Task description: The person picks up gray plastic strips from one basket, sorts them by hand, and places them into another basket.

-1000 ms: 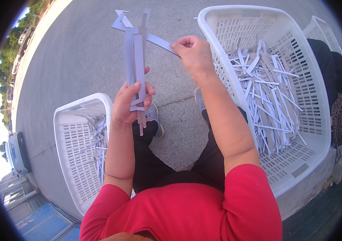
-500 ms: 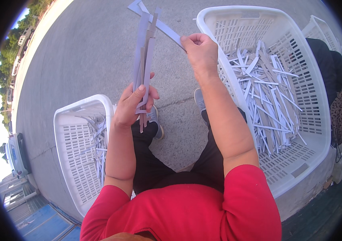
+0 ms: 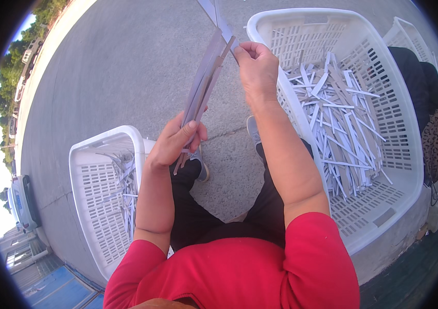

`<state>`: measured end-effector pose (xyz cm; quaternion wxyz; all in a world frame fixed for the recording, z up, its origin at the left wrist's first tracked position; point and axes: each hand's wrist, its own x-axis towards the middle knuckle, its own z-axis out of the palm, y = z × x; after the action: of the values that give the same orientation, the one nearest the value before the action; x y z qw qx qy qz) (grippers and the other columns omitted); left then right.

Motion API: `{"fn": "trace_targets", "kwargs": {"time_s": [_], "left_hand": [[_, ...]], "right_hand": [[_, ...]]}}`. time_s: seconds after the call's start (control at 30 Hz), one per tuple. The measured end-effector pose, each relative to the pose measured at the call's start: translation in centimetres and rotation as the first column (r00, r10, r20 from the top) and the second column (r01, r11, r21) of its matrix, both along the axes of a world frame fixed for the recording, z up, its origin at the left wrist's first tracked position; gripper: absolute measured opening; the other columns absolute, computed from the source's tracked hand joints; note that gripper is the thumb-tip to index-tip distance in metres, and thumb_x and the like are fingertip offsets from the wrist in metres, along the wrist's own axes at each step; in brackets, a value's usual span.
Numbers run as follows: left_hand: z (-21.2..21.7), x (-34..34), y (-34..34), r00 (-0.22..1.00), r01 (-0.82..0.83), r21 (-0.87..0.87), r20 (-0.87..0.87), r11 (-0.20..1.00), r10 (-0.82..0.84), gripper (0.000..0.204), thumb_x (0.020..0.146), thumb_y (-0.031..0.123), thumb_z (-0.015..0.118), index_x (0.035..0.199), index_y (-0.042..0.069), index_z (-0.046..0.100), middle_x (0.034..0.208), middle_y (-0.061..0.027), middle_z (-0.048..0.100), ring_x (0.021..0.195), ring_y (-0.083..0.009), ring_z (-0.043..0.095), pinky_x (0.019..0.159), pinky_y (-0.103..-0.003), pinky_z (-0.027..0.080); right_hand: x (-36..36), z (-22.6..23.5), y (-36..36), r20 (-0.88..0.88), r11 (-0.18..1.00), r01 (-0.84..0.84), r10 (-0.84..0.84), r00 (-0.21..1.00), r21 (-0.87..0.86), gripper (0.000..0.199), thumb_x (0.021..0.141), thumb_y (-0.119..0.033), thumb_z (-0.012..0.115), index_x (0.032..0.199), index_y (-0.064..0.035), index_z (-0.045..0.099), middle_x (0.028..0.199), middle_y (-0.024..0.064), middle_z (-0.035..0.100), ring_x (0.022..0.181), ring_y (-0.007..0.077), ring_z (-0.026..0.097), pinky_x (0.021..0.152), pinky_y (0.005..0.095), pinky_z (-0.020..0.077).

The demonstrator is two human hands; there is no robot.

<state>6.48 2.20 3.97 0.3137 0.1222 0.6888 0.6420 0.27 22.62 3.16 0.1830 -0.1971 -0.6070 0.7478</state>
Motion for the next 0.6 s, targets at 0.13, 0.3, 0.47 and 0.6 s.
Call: {"fn": "trace_targets", "kwargs": {"time_s": [0.13,0.3,0.47,0.6], "left_hand": [[-0.1,0.1,-0.1,0.999,0.02,-0.048,0.037,0.999,-0.018,0.05,0.092,0.038,0.044,0.125,0.002,0.039,0.078,-0.0028,0.055,0.056,-0.0066,0.045,0.051,-0.021,0.036],[-0.6,0.0,-0.2,0.999,-0.044,-0.126,-0.021,0.991,0.042,0.045,0.093,0.033,0.043,0.126,0.002,0.039,0.077,-0.0023,0.055,0.055,-0.0066,0.045,0.05,-0.021,0.037],[-0.2,0.1,0.4,0.995,-0.083,-0.206,-0.063,0.975,0.071,0.034,0.092,0.019,0.042,0.121,0.001,0.042,0.075,-0.0031,0.055,0.057,-0.0081,0.047,0.051,-0.023,0.04],[0.2,0.1,0.1,0.989,-0.074,-0.331,-0.146,0.941,0.026,0.035,0.09,0.013,0.042,0.123,0.0,0.041,0.074,-0.0039,0.055,0.058,-0.0096,0.048,0.053,-0.025,0.042]], "right_hand": [[-0.3,-1.2,0.4,0.113,0.963,-0.21,0.193,0.975,0.168,0.024,0.077,-0.011,0.064,0.095,0.0034,0.061,0.084,0.0077,0.063,0.075,0.0142,0.058,0.068,0.0254,0.0451],[0.2,-0.6,-0.1,0.097,0.926,-0.375,0.37,0.924,0.049,0.024,0.076,-0.012,0.066,0.094,0.0028,0.062,0.083,0.0079,0.064,0.075,0.0142,0.059,0.067,0.0256,0.0458],[0.2,-0.7,0.1,0.03,0.9,-0.392,0.404,0.914,-0.191,0.019,0.077,-0.009,0.064,0.091,0.0032,0.063,0.08,0.0086,0.064,0.076,0.0138,0.06,0.068,0.0251,0.0461],[0.9,0.9,0.3,0.193,0.824,-0.452,0.409,0.892,0.342,0.017,0.078,-0.007,0.061,0.091,0.0036,0.064,0.081,0.0084,0.064,0.076,0.0129,0.059,0.069,0.0243,0.046]]}}
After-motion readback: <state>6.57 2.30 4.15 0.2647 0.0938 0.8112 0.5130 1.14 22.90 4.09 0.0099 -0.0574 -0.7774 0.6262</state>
